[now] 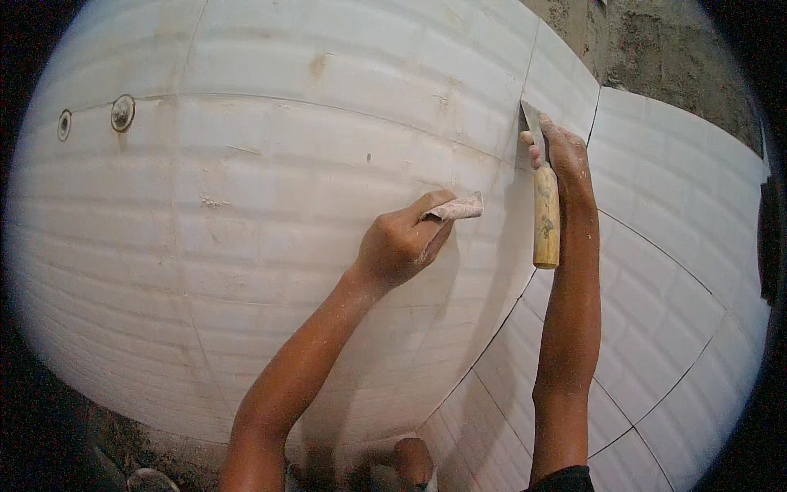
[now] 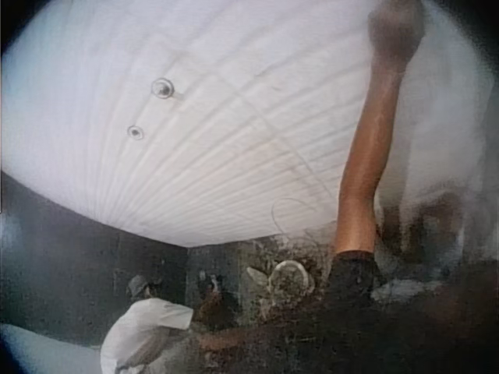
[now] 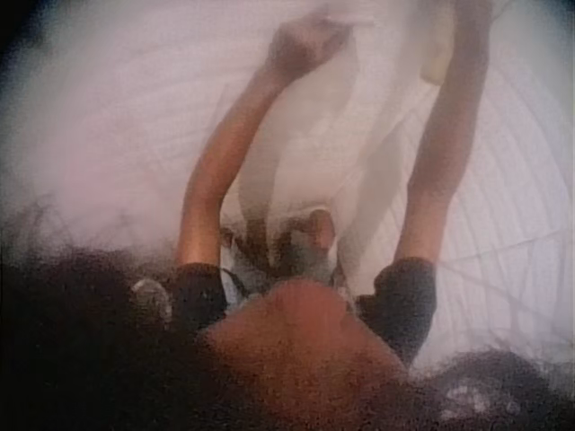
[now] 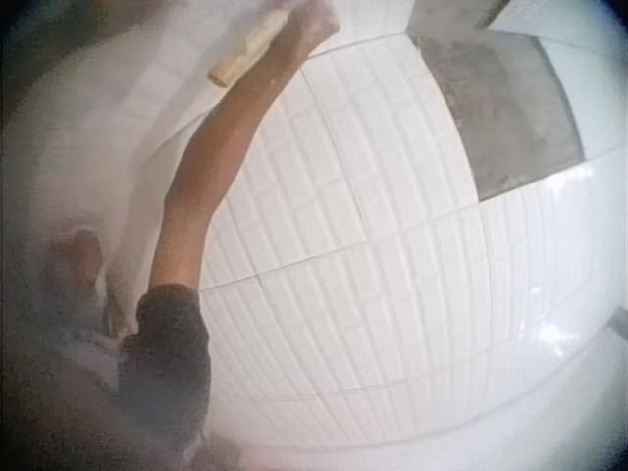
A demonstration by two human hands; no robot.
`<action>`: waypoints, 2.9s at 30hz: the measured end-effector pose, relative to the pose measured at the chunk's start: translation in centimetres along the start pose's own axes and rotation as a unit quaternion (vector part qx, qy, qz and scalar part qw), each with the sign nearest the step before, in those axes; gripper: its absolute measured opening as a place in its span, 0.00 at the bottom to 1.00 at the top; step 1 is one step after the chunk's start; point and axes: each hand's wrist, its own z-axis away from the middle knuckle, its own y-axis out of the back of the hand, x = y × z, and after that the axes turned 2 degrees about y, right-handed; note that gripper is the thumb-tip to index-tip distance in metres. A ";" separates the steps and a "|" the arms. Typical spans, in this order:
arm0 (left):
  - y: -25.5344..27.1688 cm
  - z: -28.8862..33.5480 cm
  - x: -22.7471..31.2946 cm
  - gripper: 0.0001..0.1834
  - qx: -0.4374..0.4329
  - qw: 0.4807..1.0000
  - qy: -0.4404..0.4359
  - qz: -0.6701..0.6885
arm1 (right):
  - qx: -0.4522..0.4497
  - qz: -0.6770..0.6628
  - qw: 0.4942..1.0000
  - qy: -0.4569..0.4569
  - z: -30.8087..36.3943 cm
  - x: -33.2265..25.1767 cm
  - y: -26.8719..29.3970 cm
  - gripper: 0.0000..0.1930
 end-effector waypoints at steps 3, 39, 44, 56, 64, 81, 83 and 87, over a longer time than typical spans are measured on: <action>-0.1 0.4 0.3 0.10 -0.013 1.000 0.012 -0.001 | 0.013 0.014 0.999 -0.044 0.2 -1.6 -0.1 0.19; -0.9 0.3 1.1 0.07 -0.017 1.000 0.017 -0.015 | 0.029 -0.037 0.998 0.034 0.6 0.6 -0.8 0.18; -0.9 -0.3 1.2 0.05 0.024 1.000 -0.011 -0.013 | 0.038 -0.047 0.998 0.030 0.3 -0.8 -1.2 0.18; -0.5 0.0 0.9 0.06 -0.004 1.000 0.011 -0.013 | 0.060 -0.017 0.997 0.053 0.2 -1.7 -1.6 0.16; -0.6 0.1 1.3 0.08 -0.016 0.999 0.028 -0.014 | -0.021 0.162 0.969 0.186 -5.1 -1.0 0.9 0.12; -0.8 0.2 0.9 0.05 0.012 1.000 -0.005 -0.019 | 0.042 -0.059 0.997 0.037 -10.1 -7.0 -0.9 0.16; -1.0 0.0 0.8 0.06 0.033 0.999 -0.017 -0.010 | 0.045 0.019 0.993 0.105 -10.6 -7.1 -0.9 0.17; -1.1 -0.3 1.1 0.06 0.047 0.999 -0.025 -0.001 | 0.012 0.219 0.945 0.243 -12.5 -2.6 2.5 0.18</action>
